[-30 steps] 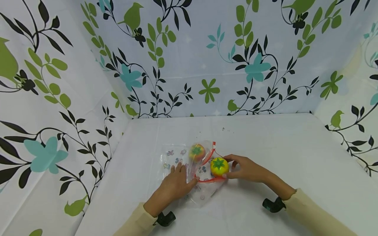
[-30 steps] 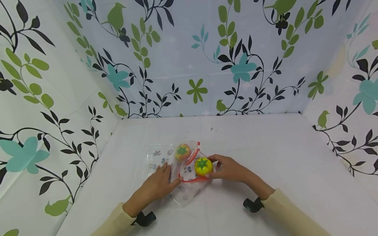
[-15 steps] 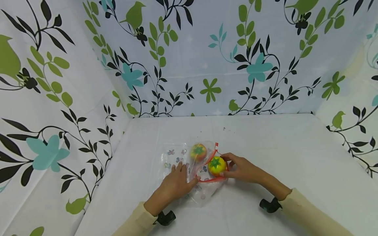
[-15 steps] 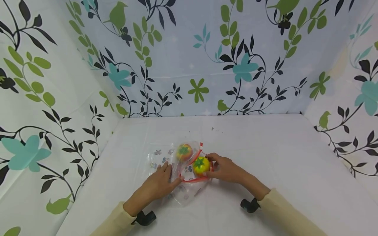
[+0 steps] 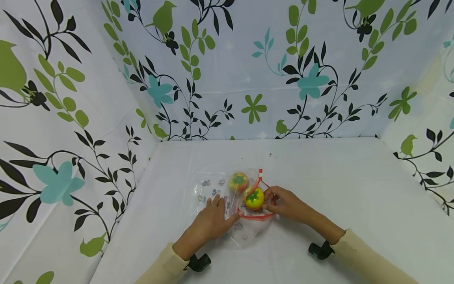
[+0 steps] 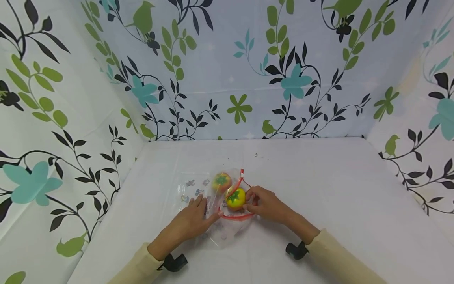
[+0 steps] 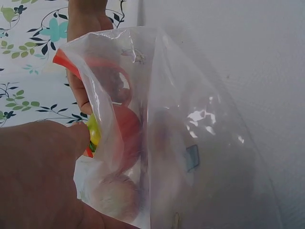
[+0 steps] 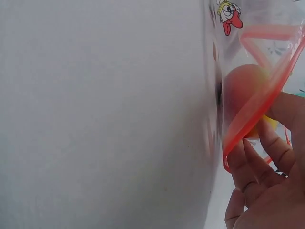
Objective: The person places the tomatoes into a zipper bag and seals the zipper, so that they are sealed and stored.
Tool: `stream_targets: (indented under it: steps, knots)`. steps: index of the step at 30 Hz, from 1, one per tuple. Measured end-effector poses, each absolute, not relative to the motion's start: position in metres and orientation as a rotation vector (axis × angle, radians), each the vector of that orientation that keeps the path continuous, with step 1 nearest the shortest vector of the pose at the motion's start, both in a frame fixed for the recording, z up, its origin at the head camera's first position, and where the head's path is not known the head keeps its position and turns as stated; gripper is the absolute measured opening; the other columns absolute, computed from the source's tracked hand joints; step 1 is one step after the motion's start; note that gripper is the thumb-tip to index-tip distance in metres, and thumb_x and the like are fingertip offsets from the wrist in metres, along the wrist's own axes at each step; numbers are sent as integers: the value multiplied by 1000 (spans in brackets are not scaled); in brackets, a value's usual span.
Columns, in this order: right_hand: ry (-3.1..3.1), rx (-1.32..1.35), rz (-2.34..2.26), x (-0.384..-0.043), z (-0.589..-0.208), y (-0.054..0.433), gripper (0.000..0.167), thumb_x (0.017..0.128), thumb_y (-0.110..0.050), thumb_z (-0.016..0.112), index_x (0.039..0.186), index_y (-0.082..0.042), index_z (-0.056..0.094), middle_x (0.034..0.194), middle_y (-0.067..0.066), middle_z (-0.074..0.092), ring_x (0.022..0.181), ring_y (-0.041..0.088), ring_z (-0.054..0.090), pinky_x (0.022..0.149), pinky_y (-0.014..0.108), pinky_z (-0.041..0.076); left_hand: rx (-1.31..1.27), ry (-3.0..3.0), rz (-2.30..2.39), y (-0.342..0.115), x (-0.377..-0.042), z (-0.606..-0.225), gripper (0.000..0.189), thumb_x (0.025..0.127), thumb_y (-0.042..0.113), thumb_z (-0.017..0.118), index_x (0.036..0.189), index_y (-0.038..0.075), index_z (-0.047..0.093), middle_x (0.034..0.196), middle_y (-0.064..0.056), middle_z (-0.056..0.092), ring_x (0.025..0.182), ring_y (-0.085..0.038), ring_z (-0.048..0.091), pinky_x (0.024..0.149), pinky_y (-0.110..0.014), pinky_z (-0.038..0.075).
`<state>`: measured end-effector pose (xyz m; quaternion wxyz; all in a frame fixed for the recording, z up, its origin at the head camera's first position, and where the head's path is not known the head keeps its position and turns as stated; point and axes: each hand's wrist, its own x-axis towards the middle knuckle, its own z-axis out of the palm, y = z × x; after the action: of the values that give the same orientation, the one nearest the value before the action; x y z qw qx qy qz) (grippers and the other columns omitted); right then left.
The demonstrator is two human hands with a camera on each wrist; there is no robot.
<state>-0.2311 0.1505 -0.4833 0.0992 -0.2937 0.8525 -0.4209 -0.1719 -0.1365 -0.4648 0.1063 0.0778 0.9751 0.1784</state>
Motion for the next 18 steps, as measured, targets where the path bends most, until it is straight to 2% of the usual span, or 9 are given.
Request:
stream_targets:
  steps: [4, 10, 18]
  knots:
    - [2523, -923, -1261, -229, -483, 151, 15, 100, -13, 72, 114, -13, 68, 116, 0, 69, 99, 15, 62, 86, 26, 57, 216, 2863, 528, -136, -172, -464, 100, 99, 75, 48, 157, -7, 42, 167, -26, 35, 153, -51, 34, 115, -62, 42]
    - [2545, -953, -1243, -225, -482, 155, 18, 102, -13, 69, 119, -14, 75, 114, -2, 72, 98, 13, 61, 86, 26, 56, 210, 2856, 531, -136, -172, -463, 102, 98, 76, 47, 157, -7, 42, 167, -26, 36, 153, -51, 34, 114, -64, 42]
    - [2504, -928, -1267, -224, -482, 159, 21, 104, -15, 65, 120, -15, 79, 107, 0, 74, 93, 13, 61, 80, 25, 54, 205, 2823, 568, -140, -176, -461, 91, 104, 70, 42, 155, -5, 46, 166, -24, 38, 153, -49, 36, 118, -63, 37]
